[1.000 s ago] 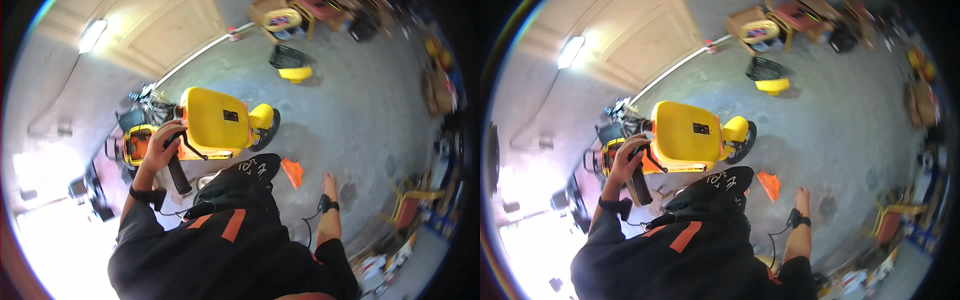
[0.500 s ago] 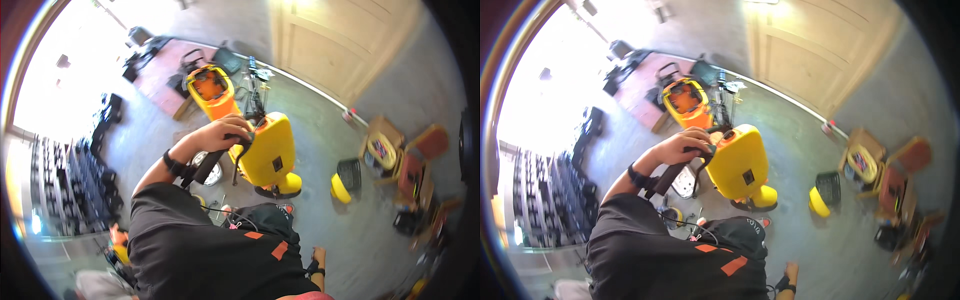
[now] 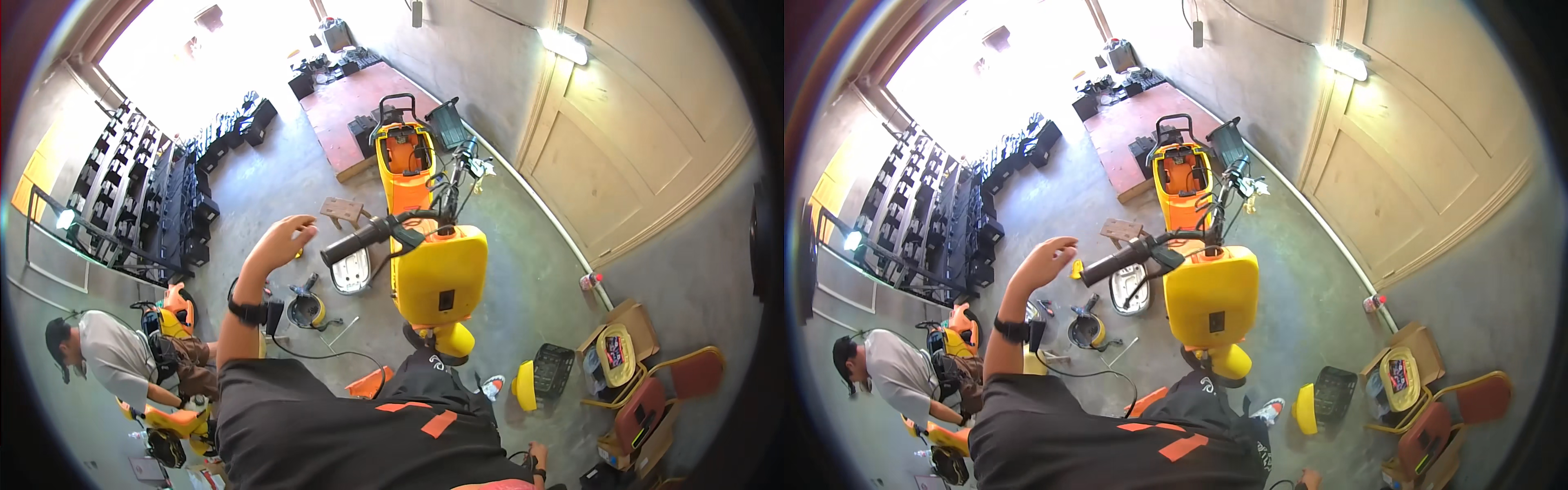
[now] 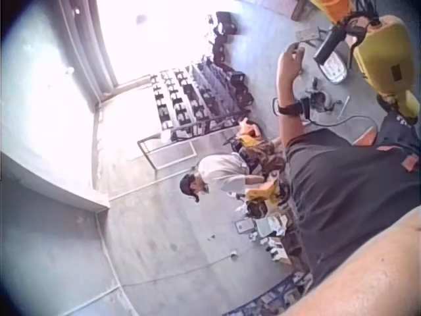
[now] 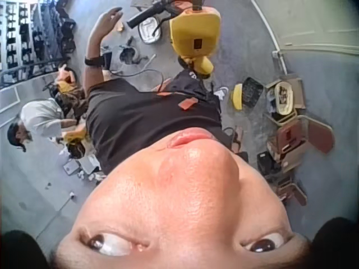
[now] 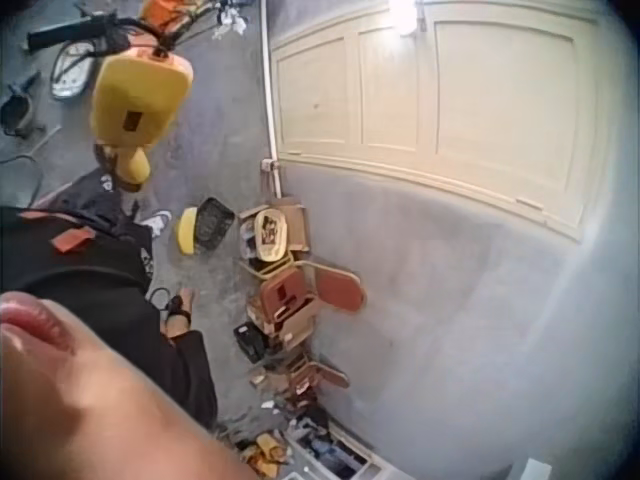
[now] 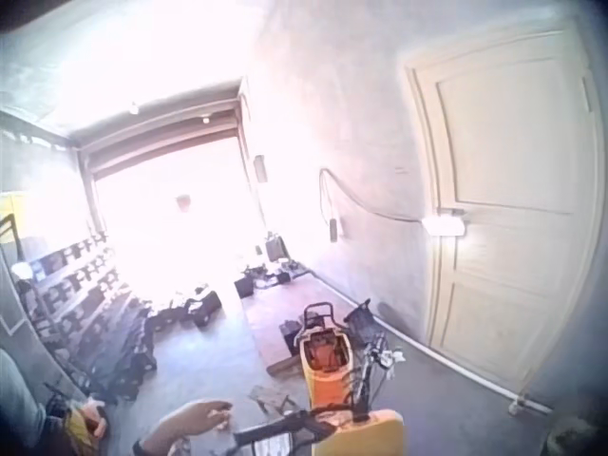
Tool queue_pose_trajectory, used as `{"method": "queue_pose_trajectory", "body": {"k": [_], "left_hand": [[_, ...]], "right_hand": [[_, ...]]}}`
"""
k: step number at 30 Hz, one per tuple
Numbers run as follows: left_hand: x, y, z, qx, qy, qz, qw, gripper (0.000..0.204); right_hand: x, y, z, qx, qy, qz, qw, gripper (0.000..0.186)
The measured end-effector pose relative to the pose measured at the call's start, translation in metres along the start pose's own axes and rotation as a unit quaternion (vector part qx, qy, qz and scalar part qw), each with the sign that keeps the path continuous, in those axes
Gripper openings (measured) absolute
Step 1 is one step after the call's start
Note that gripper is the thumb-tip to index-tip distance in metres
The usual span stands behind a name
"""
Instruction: Working on the front assembly and handlebars of an orange motorcycle in a garage.
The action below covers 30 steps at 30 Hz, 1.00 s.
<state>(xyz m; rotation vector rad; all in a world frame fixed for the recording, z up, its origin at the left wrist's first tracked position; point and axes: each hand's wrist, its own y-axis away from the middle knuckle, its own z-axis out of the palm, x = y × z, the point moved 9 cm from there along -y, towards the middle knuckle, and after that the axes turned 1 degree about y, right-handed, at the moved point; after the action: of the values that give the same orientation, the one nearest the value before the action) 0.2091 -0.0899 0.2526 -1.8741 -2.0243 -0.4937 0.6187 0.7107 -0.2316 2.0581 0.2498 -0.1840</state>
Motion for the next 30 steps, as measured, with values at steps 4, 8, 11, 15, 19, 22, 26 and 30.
{"method": "queue_pose_trajectory", "body": {"k": [4, 8, 11, 15, 19, 22, 26, 30], "left_hand": [[0.022, 0.042, 0.026, 0.086, 0.14, -0.059, 0.985, 0.038], [0.142, 0.063, 0.074, 0.146, -0.066, 0.036, 0.986, 0.046], [0.137, 0.037, 0.109, 0.18, -0.314, -0.095, 0.927, 0.055], [0.126, 0.038, 0.123, 0.151, -0.3, -0.188, 0.923, 0.061], [0.147, 0.02, 0.142, 0.075, -0.266, -0.178, 0.944, 0.061], [0.186, 0.009, 0.149, 0.088, -0.282, -0.137, 0.945, 0.057], [0.235, -0.02, 0.157, 0.138, -0.169, -0.025, 0.976, 0.048], [0.294, -0.103, 0.191, 0.147, -0.044, 0.068, 0.986, 0.043]], "right_hand": [[0.012, -0.09, -0.104, -0.049, 0.334, -0.36, 0.869, 0.029], [-0.09, -0.098, -0.07, 0.017, 0.427, -0.425, 0.798, 0.033], [-0.116, -0.126, -0.139, -0.007, 0.228, -0.355, 0.906, 0.034], [-0.158, -0.118, -0.202, -0.034, -0.037, -0.242, 0.969, 0.033], [-0.149, -0.149, -0.214, -0.059, -0.138, -0.135, 0.979, 0.03], [-0.146, -0.186, -0.216, -0.055, -0.138, -0.108, 0.983, 0.028], [-0.172, -0.215, -0.217, -0.08, -0.02, -0.124, 0.989, 0.028], [-0.191, -0.246, -0.229, -0.095, 0.041, -0.095, 0.99, 0.031]]}}
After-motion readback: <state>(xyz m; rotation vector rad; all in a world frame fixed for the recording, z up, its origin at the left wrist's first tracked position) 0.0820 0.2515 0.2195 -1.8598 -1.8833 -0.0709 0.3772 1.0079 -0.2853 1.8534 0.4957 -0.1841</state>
